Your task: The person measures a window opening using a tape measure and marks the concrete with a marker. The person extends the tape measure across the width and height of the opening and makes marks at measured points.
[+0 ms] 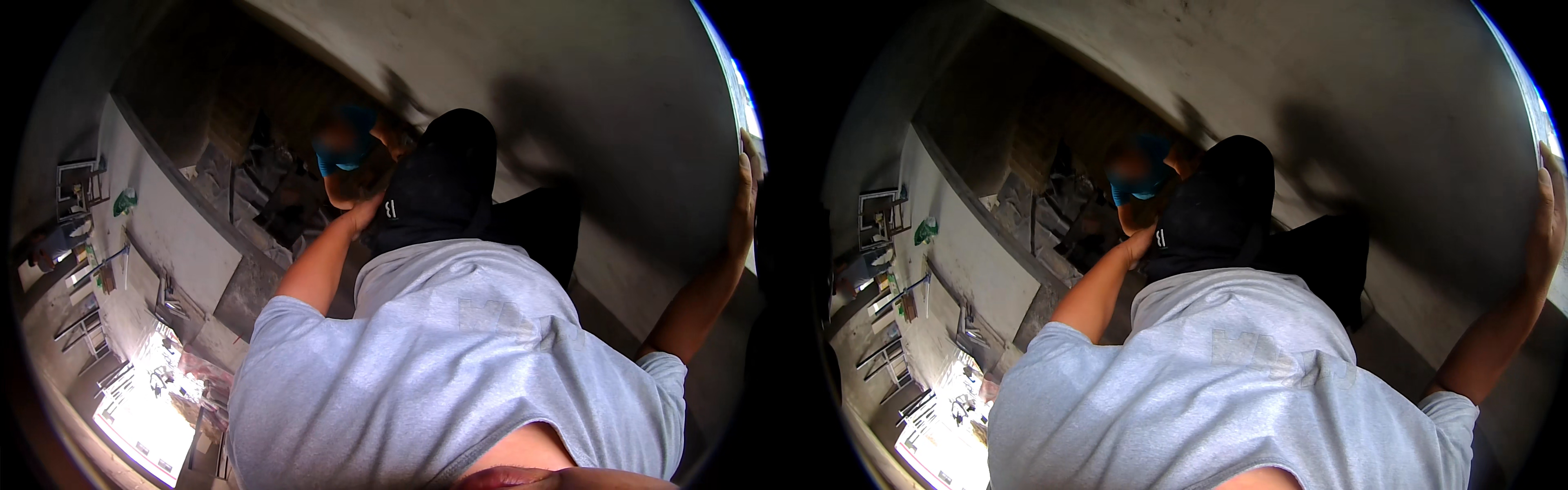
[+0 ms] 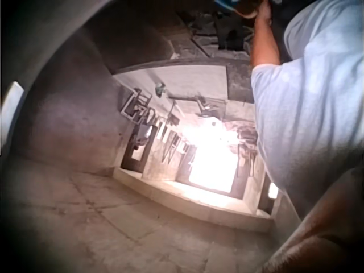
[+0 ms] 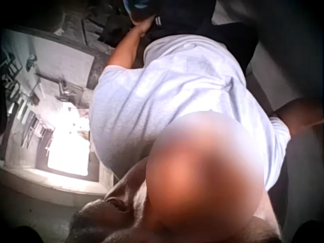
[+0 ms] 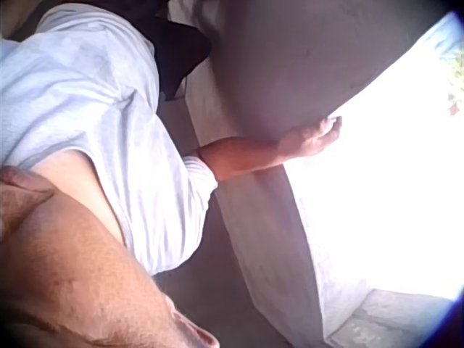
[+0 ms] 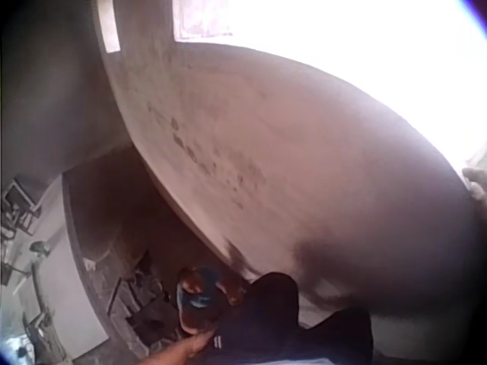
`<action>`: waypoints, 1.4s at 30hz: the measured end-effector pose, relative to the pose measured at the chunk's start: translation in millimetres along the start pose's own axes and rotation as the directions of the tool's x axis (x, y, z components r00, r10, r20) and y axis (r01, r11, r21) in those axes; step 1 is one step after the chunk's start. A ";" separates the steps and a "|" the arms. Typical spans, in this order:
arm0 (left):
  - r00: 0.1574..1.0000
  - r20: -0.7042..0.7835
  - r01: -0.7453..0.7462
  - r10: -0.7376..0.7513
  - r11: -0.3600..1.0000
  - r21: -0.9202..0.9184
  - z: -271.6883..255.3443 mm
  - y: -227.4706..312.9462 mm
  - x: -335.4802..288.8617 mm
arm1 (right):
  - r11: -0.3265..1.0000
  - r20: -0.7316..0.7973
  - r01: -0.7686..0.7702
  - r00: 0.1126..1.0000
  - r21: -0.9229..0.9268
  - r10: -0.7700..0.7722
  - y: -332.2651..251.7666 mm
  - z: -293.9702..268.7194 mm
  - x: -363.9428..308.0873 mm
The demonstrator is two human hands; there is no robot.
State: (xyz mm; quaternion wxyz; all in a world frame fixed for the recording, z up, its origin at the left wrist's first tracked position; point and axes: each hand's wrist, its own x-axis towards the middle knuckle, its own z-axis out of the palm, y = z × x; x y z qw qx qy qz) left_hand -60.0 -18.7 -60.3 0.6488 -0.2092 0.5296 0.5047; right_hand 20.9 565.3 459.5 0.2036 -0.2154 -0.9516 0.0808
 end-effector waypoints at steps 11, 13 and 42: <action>0.691 -0.289 -0.264 0.663 0.603 0.753 5.6 52.0 -12.0 | 0.990 -0.058 0.092 0.993 -0.105 -0.098 -38.3 -4.7 -3.1; 0.473 -0.053 -0.358 0.879 0.247 0.901 -21.8 94.7 -10.6 | 0.983 -0.103 0.102 0.988 -0.152 -0.119 -45.1 -7.7 -1.7; -0.758 0.473 -0.083 0.450 -0.785 0.614 390.5 458.3 -205.9 | 0.998 -0.160 0.013 0.987 -0.056 -0.022 -52.8 -28.2 -16.9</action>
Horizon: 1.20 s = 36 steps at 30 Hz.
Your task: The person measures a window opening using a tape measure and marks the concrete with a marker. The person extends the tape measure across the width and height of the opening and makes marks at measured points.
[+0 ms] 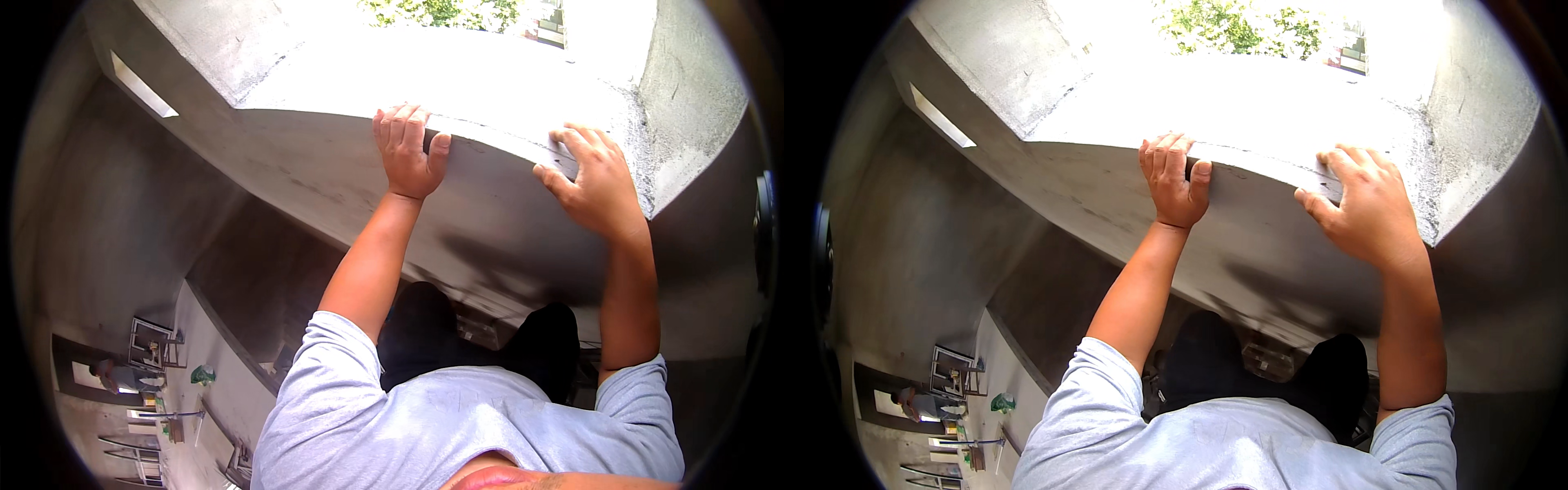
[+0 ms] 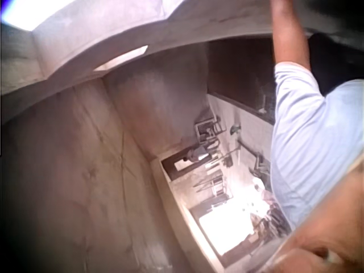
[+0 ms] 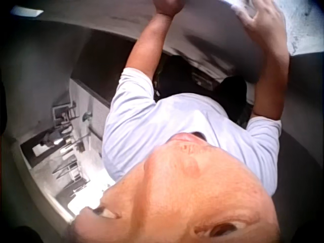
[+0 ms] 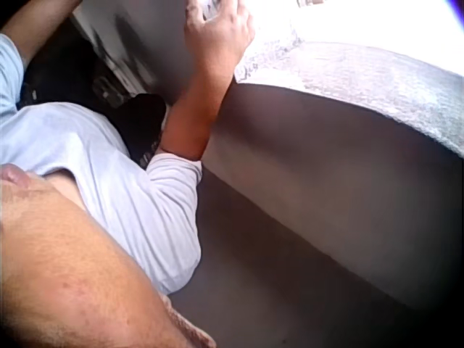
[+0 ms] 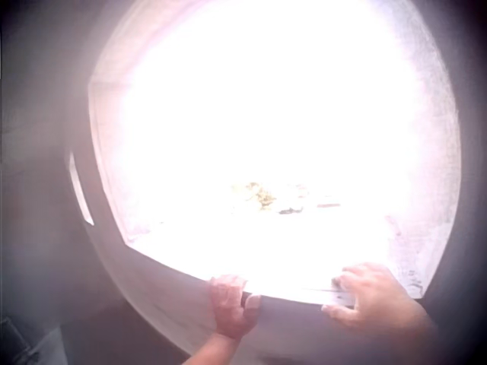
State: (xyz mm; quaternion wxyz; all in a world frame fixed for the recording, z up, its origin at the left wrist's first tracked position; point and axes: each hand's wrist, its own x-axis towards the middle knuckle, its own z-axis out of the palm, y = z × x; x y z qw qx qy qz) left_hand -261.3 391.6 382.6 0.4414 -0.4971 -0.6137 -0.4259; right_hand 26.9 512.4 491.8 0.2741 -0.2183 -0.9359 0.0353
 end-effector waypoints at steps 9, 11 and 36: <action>0.998 -0.062 -0.030 0.030 1.000 0.005 6.6 -2.5 -3.0 | 1.000 -0.004 0.006 1.000 -0.004 -0.006 -0.6 2.0 0.4; 0.997 -0.068 -0.036 0.036 0.999 -0.001 6.8 -3.2 -2.3 | 1.000 -0.007 0.007 1.000 -0.005 -0.007 -0.7 2.2 1.1; 0.998 -0.032 -0.046 0.048 0.998 0.042 9.4 -1.8 -6.3 | 1.000 0.068 -0.013 0.998 0.024 0.011 6.2 -1.6 0.0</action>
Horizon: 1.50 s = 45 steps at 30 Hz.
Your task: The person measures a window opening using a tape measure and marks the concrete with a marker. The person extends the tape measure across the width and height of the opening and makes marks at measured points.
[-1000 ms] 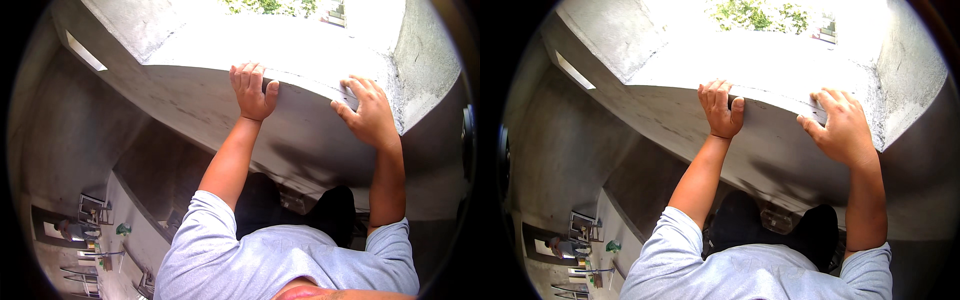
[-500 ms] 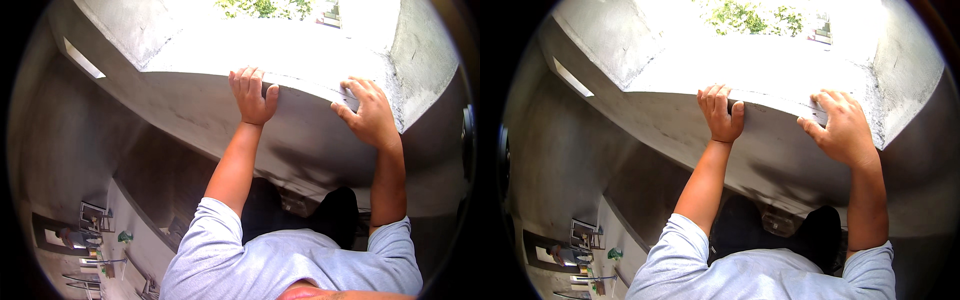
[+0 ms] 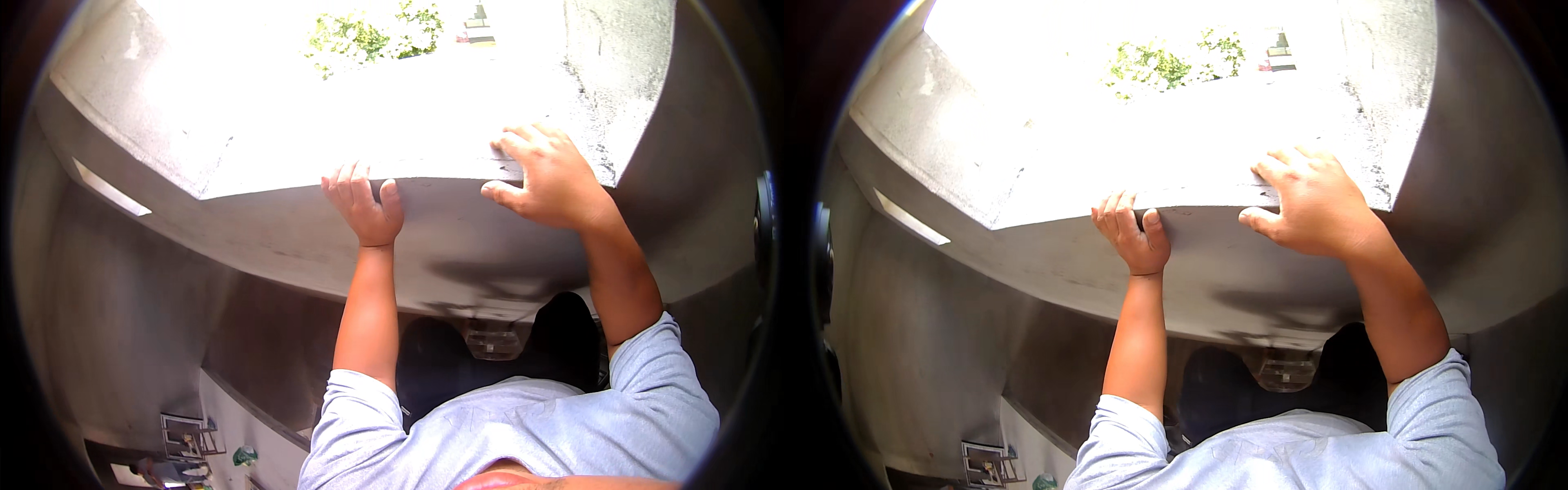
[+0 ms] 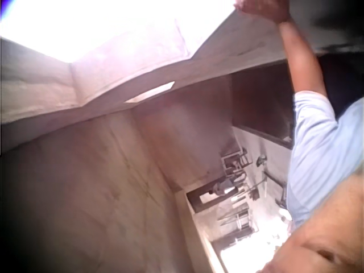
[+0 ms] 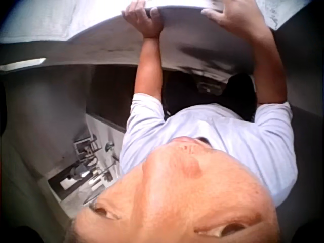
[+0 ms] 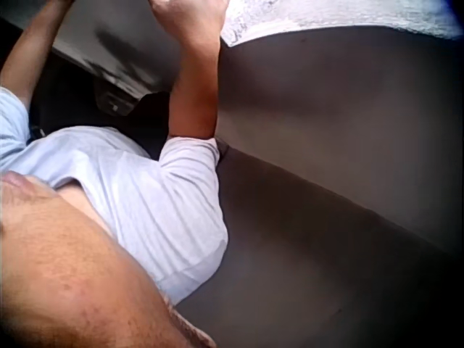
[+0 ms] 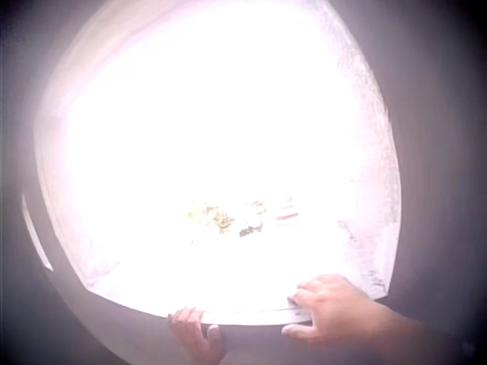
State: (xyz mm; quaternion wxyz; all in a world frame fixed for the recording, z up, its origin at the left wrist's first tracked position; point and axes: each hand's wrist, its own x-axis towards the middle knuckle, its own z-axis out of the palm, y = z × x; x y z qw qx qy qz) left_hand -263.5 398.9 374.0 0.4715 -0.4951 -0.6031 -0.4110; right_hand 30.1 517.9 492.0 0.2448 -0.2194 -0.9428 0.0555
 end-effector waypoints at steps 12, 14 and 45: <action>1.000 0.020 -0.003 0.003 1.000 -0.005 -0.2 0.9 -0.6 | 0.997 -0.127 0.040 0.991 -0.065 -0.048 5.6 8.7 -4.5; 1.000 0.013 -0.007 0.007 1.000 -0.002 -0.9 0.5 -0.5 | 0.997 -0.122 0.046 0.991 -0.059 -0.053 5.8 8.7 -4.4; 0.999 0.044 -0.001 0.000 1.000 0.016 -0.1 2.0 -2.5 | 0.998 -0.064 0.049 0.997 -0.040 -0.052 7.1 5.7 -6.0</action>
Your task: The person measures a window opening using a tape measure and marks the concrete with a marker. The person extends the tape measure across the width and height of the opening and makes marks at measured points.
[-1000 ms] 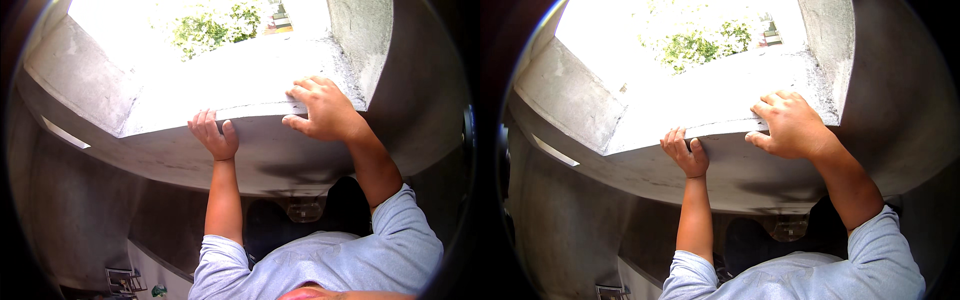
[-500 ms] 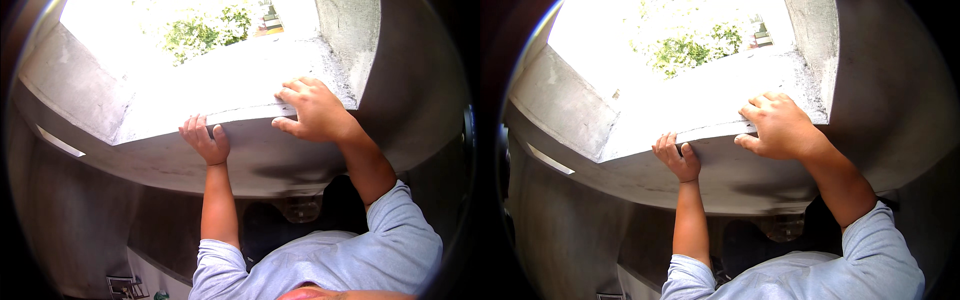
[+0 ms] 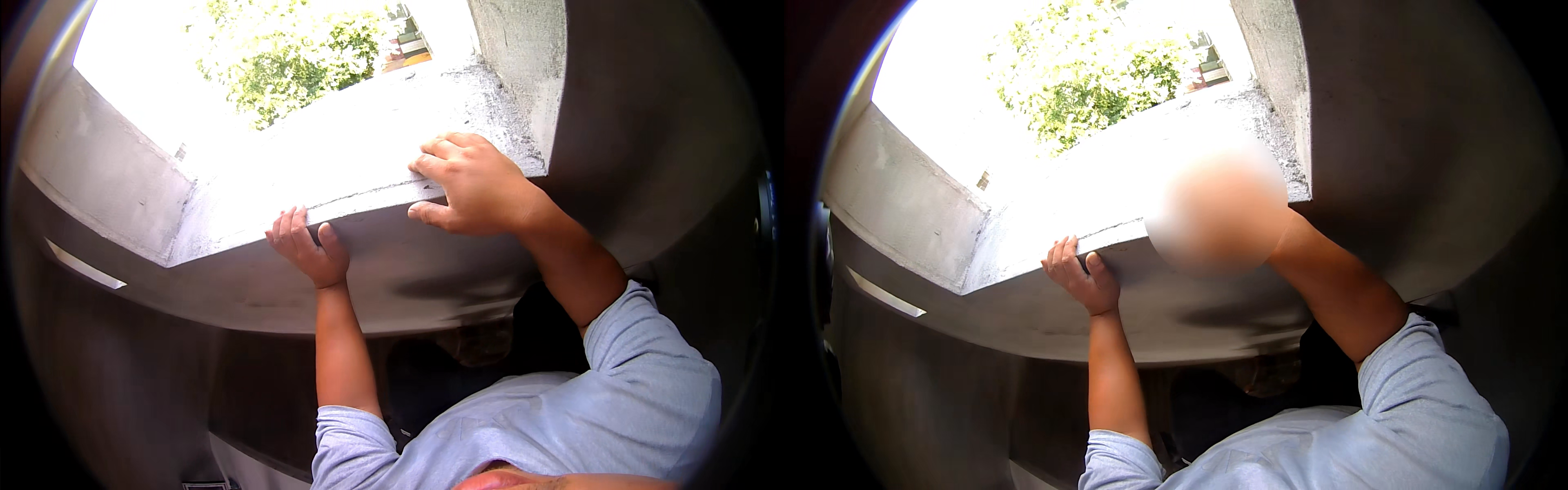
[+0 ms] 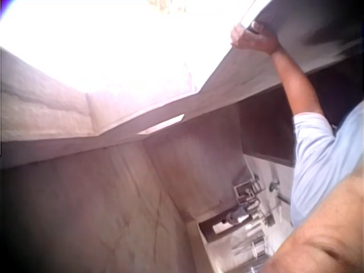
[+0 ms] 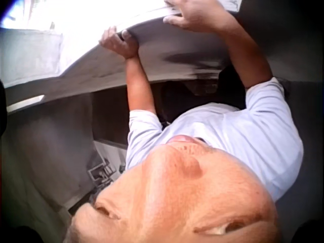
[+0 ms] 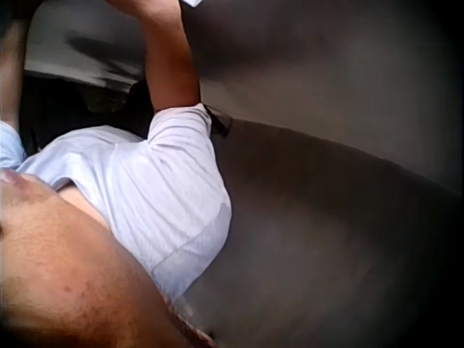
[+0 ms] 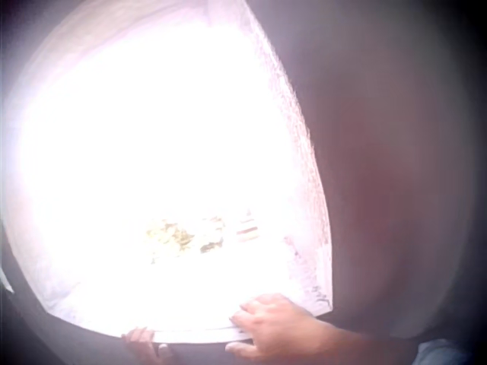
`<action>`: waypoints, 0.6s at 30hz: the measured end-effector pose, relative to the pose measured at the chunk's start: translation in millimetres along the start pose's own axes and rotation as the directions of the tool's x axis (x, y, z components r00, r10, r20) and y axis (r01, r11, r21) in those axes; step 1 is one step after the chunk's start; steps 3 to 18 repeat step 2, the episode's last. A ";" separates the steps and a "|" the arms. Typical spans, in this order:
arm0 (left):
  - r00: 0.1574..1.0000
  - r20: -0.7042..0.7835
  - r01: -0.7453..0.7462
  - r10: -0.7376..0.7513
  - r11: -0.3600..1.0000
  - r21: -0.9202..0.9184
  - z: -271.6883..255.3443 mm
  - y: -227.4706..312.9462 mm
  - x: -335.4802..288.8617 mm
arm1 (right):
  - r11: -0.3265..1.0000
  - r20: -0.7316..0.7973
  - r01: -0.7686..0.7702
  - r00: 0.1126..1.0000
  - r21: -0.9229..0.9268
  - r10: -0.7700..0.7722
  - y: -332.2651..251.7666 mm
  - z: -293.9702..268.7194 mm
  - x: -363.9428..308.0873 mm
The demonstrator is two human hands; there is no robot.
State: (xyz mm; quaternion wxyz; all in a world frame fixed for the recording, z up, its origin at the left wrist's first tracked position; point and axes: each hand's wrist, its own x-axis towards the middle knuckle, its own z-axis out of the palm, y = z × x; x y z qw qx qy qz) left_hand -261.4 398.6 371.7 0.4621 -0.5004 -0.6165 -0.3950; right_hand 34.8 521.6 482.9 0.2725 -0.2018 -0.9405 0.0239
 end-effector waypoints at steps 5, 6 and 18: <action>0.999 0.041 0.021 -0.021 1.000 0.001 -3.1 -3.4 -1.1 | 0.999 0.008 0.008 1.000 0.031 -0.008 -1.2 -5.1 2.1; 0.999 0.041 0.021 -0.021 1.000 0.001 -3.1 -3.4 -1.1 | 0.999 0.008 0.008 1.000 0.031 -0.008 -1.2 -5.1 2.1; 0.999 0.041 0.021 -0.021 1.000 0.001 -3.1 -3.4 -1.1 | 0.999 0.008 0.008 1.000 0.031 -0.008 -1.2 -5.1 2.1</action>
